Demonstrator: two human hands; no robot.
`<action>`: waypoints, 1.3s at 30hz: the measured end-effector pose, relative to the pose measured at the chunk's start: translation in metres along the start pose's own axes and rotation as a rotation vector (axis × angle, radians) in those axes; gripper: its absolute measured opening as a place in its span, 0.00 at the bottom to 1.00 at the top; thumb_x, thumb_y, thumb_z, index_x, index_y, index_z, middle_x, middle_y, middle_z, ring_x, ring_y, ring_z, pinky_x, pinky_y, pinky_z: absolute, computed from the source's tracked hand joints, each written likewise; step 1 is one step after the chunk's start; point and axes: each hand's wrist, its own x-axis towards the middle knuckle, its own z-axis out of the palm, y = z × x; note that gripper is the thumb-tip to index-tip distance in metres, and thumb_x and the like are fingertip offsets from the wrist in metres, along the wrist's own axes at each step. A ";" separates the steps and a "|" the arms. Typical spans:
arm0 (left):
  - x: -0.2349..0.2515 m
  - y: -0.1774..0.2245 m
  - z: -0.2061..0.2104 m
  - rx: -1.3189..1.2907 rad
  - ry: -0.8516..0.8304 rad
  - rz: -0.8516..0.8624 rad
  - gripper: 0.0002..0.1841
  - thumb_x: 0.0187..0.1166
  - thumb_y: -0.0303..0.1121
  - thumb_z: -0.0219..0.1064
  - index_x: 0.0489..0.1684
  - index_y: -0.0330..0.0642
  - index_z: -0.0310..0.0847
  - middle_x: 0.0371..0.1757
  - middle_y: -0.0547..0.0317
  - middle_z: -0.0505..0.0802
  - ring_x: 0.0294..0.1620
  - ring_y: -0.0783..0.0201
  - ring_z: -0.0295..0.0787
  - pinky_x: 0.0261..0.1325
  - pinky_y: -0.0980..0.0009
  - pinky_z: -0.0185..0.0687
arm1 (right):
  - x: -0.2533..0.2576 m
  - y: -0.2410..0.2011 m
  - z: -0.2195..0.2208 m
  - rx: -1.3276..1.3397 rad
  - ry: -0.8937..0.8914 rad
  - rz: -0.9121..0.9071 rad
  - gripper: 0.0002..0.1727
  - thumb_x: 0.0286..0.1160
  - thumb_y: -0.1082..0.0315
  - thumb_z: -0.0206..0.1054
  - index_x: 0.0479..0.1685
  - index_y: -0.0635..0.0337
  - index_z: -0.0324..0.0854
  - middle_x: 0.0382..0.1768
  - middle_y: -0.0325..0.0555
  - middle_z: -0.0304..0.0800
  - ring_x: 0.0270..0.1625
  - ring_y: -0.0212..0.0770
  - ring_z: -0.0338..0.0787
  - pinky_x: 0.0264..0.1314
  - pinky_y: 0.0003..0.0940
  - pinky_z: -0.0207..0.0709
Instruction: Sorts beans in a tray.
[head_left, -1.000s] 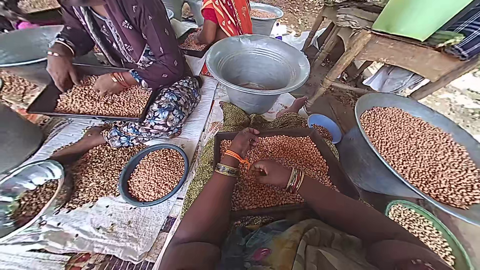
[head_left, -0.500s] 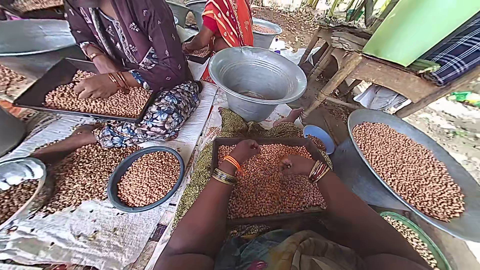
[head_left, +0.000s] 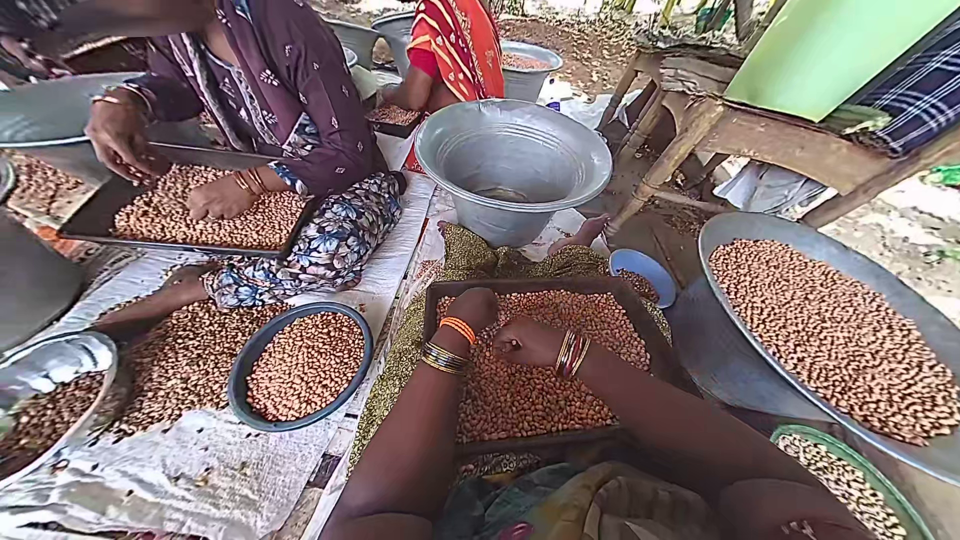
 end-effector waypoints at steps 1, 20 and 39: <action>0.001 -0.001 0.000 -0.040 0.010 0.008 0.13 0.79 0.30 0.68 0.57 0.36 0.88 0.61 0.40 0.92 0.66 0.41 0.87 0.69 0.36 0.77 | 0.006 0.001 0.009 -0.021 0.014 -0.015 0.14 0.77 0.75 0.67 0.58 0.69 0.88 0.51 0.63 0.92 0.57 0.56 0.90 0.69 0.53 0.77; -0.001 0.003 0.001 -0.139 0.043 0.030 0.13 0.80 0.29 0.67 0.57 0.34 0.86 0.51 0.42 0.92 0.55 0.46 0.88 0.65 0.43 0.79 | -0.027 0.048 -0.004 0.495 0.195 0.126 0.09 0.78 0.69 0.71 0.45 0.68 0.85 0.32 0.40 0.83 0.31 0.28 0.77 0.39 0.27 0.73; 0.002 0.017 0.017 -0.033 0.011 0.092 0.15 0.84 0.34 0.65 0.62 0.37 0.85 0.60 0.42 0.92 0.64 0.45 0.89 0.71 0.41 0.79 | -0.016 0.072 -0.002 0.063 0.272 0.380 0.17 0.84 0.63 0.61 0.58 0.68 0.84 0.53 0.64 0.90 0.59 0.61 0.89 0.65 0.63 0.78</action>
